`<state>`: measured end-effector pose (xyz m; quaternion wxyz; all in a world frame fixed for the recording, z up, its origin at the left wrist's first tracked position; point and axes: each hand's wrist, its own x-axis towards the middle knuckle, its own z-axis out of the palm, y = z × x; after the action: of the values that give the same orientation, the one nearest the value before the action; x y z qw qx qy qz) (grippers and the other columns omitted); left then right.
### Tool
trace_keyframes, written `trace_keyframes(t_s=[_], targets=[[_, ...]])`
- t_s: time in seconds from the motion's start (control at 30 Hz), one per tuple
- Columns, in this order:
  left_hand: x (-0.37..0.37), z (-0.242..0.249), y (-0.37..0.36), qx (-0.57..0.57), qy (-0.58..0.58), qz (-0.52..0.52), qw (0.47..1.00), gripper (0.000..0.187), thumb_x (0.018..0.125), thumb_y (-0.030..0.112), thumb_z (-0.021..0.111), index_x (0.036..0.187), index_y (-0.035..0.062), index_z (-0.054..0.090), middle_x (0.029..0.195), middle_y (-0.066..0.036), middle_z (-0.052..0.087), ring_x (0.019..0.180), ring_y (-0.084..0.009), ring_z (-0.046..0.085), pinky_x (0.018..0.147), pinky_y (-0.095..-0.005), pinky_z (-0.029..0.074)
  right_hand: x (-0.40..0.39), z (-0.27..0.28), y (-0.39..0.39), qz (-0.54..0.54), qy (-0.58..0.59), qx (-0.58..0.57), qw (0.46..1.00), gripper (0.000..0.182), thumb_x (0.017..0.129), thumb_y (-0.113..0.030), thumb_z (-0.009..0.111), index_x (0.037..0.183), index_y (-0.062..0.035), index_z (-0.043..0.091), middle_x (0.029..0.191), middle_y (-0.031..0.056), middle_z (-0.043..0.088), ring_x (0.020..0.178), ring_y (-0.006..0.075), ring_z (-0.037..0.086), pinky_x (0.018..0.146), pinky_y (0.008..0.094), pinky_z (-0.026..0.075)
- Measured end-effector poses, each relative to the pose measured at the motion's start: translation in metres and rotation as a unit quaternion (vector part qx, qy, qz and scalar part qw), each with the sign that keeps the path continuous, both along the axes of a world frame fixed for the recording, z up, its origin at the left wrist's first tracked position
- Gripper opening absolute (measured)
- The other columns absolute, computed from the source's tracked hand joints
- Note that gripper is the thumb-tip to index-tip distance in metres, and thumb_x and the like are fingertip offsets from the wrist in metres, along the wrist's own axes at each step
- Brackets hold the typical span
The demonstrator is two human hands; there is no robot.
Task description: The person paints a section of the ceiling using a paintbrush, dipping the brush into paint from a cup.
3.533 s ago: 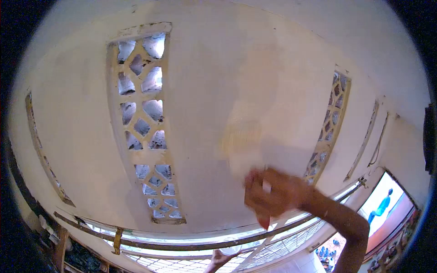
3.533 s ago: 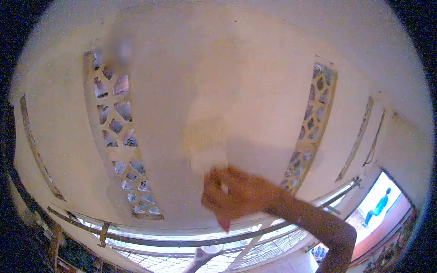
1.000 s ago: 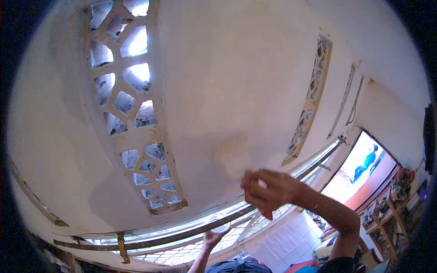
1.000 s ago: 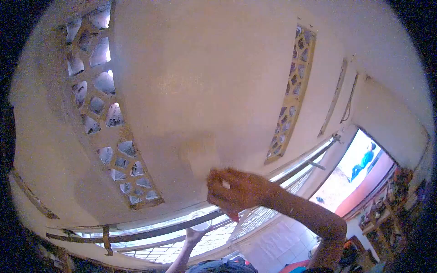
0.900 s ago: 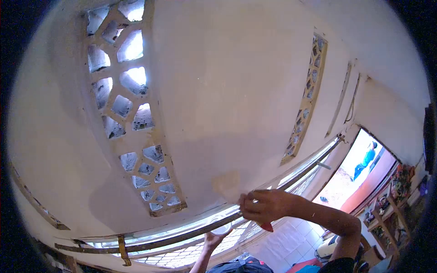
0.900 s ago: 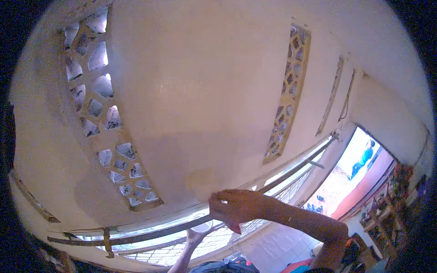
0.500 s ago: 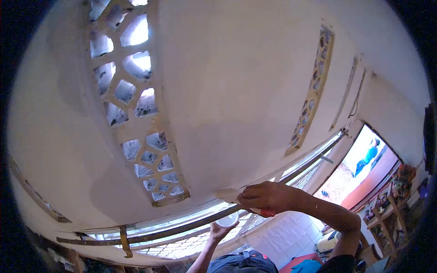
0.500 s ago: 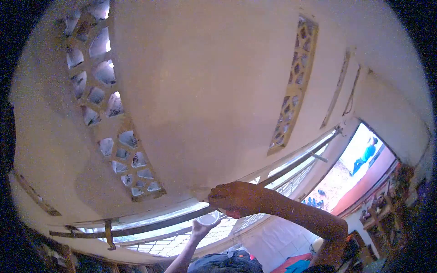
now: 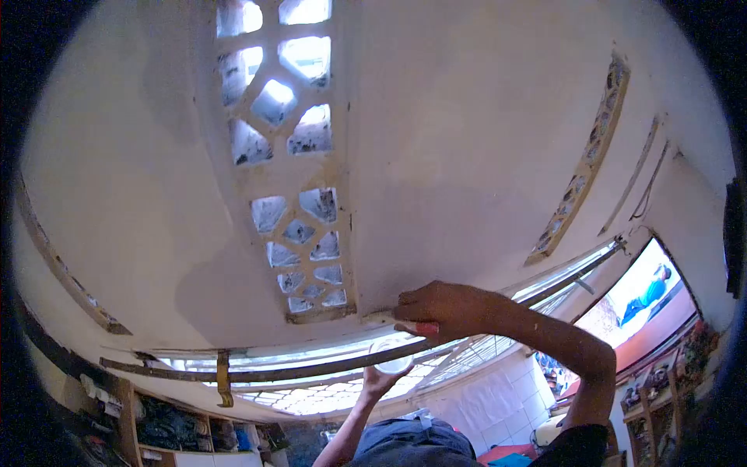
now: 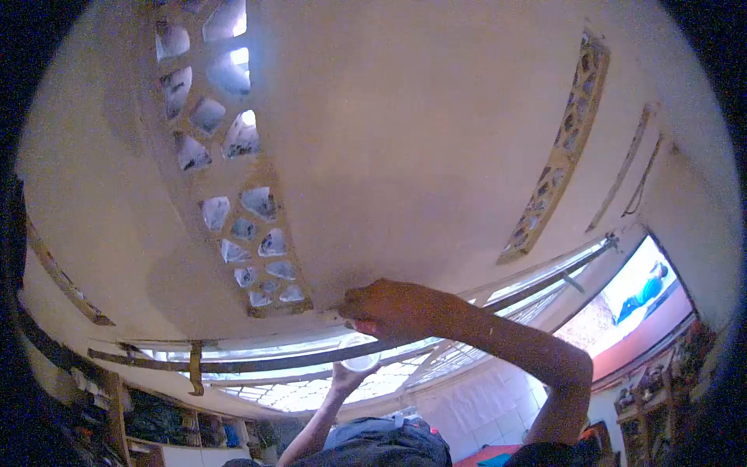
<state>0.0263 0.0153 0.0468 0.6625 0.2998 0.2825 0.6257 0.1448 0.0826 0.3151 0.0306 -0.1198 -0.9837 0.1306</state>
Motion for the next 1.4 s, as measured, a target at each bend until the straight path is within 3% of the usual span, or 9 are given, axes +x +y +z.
trace_keyframes(t_s=[0.07, 0.17, 0.23, 0.63, 0.7, 0.83, 1.03, 1.1, 1.4], targets=[[-0.006, -0.021, 0.007, 0.085, 0.358, 0.082, 0.926, 0.074, 0.064, 0.020, 0.080, 0.119, 0.0004, 0.035, 0.114, -0.014, 0.053, 0.104, -0.0239, 0.053, 0.092, -0.0341, 0.043, -0.001, 0.019, -0.004, 0.011, -0.033, 0.060, 0.998, 0.040, 0.068, -0.012, 0.066, 0.104, -0.0035, 0.052, 0.085, 0.0130, 0.053, 0.081, 0.0296, 0.058, 0.071, 0.0383, 0.049], [-0.004, -0.009, 0.004, 0.009, 0.104, 0.049, 0.993, 0.074, 0.061, 0.019, 0.081, 0.118, 0.0007, 0.037, 0.108, -0.014, 0.055, 0.100, -0.0221, 0.055, 0.088, -0.0328, 0.046, 0.002, 0.068, -0.006, 0.002, -0.053, 0.104, 0.993, 0.039, 0.070, -0.013, 0.065, 0.105, -0.0029, 0.053, 0.086, 0.0125, 0.054, 0.079, 0.0283, 0.059, 0.069, 0.0377, 0.050], [-0.013, -0.019, 0.006, 0.085, 0.382, 0.112, 0.913, 0.069, 0.065, 0.022, 0.079, 0.117, 0.0009, 0.038, 0.108, -0.011, 0.056, 0.098, -0.0224, 0.055, 0.089, -0.0324, 0.045, 0.001, 0.100, -0.015, -0.009, 0.001, 0.139, 0.990, 0.025, 0.073, -0.014, 0.061, 0.094, -0.0014, 0.055, 0.080, 0.0145, 0.056, 0.074, 0.0307, 0.059, 0.067, 0.0400, 0.048], [-0.014, -0.031, 0.009, 0.106, 0.343, 0.158, 0.920, 0.060, 0.058, 0.012, 0.083, 0.108, 0.0021, 0.051, 0.101, -0.009, 0.059, 0.093, -0.0173, 0.058, 0.082, -0.0303, 0.050, 0.014, 0.248, -0.017, 0.133, 0.153, 0.313, 0.928, 0.011, 0.079, -0.009, 0.062, 0.084, 0.0004, 0.059, 0.074, 0.0086, 0.061, 0.058, 0.0140, 0.061, 0.048, 0.0213, 0.050], [-0.012, -0.023, 0.008, 0.118, 0.344, 0.161, 0.918, 0.062, 0.057, 0.014, 0.084, 0.109, 0.0022, 0.051, 0.102, -0.009, 0.059, 0.094, -0.0177, 0.058, 0.082, -0.0306, 0.050, 0.020, 0.258, -0.021, 0.138, 0.228, 0.496, 0.827, 0.008, 0.079, -0.008, 0.062, 0.079, 0.0002, 0.061, 0.071, 0.0089, 0.062, 0.057, 0.0142, 0.060, 0.049, 0.0223, 0.051], [-0.010, -0.018, 0.006, 0.070, 0.360, 0.153, 0.918, 0.064, 0.056, 0.019, 0.085, 0.108, 0.0022, 0.051, 0.103, -0.010, 0.058, 0.094, -0.0186, 0.057, 0.083, -0.0320, 0.049, 0.053, 0.247, -0.014, -0.132, 0.397, 0.523, 0.743, 0.016, 0.085, -0.015, 0.057, 0.095, -0.0027, 0.062, 0.079, 0.0092, 0.064, 0.065, 0.0147, 0.063, 0.050, 0.0230, 0.052], [-0.006, -0.041, 0.014, 0.090, 0.406, 0.142, 0.898, 0.073, 0.058, 0.026, 0.083, 0.113, 0.0001, 0.043, 0.105, -0.014, 0.057, 0.097, -0.0232, 0.057, 0.085, -0.0329, 0.048, 0.018, 0.168, -0.076, -0.268, -0.152, 0.277, 0.910, 0.012, 0.081, -0.021, 0.059, 0.082, -0.0094, 0.060, 0.074, 0.0086, 0.058, 0.071, 0.0260, 0.059, 0.065, 0.0342, 0.049], [-0.004, -0.035, 0.012, 0.083, 0.379, 0.138, 0.911, 0.074, 0.060, 0.025, 0.082, 0.115, -0.0008, 0.040, 0.106, -0.015, 0.057, 0.098, -0.0235, 0.057, 0.086, -0.0330, 0.047, 0.037, 0.065, -0.023, 0.024, 0.200, 0.078, 0.976, 0.021, 0.083, -0.026, 0.057, 0.087, -0.0047, 0.057, 0.079, 0.0130, 0.057, 0.075, 0.0305, 0.059, 0.066, 0.0393, 0.049], [-0.004, -0.022, 0.007, 0.075, 0.387, 0.134, 0.909, 0.070, 0.062, 0.023, 0.081, 0.114, -0.0010, 0.041, 0.105, -0.015, 0.058, 0.097, -0.0227, 0.057, 0.086, -0.0323, 0.048, 0.007, 0.047, 0.000, -0.020, 0.031, 0.040, 0.999, 0.020, 0.083, -0.020, 0.059, 0.096, -0.0043, 0.060, 0.079, 0.0108, 0.058, 0.069, 0.0249, 0.060, 0.064, 0.0346, 0.049]])
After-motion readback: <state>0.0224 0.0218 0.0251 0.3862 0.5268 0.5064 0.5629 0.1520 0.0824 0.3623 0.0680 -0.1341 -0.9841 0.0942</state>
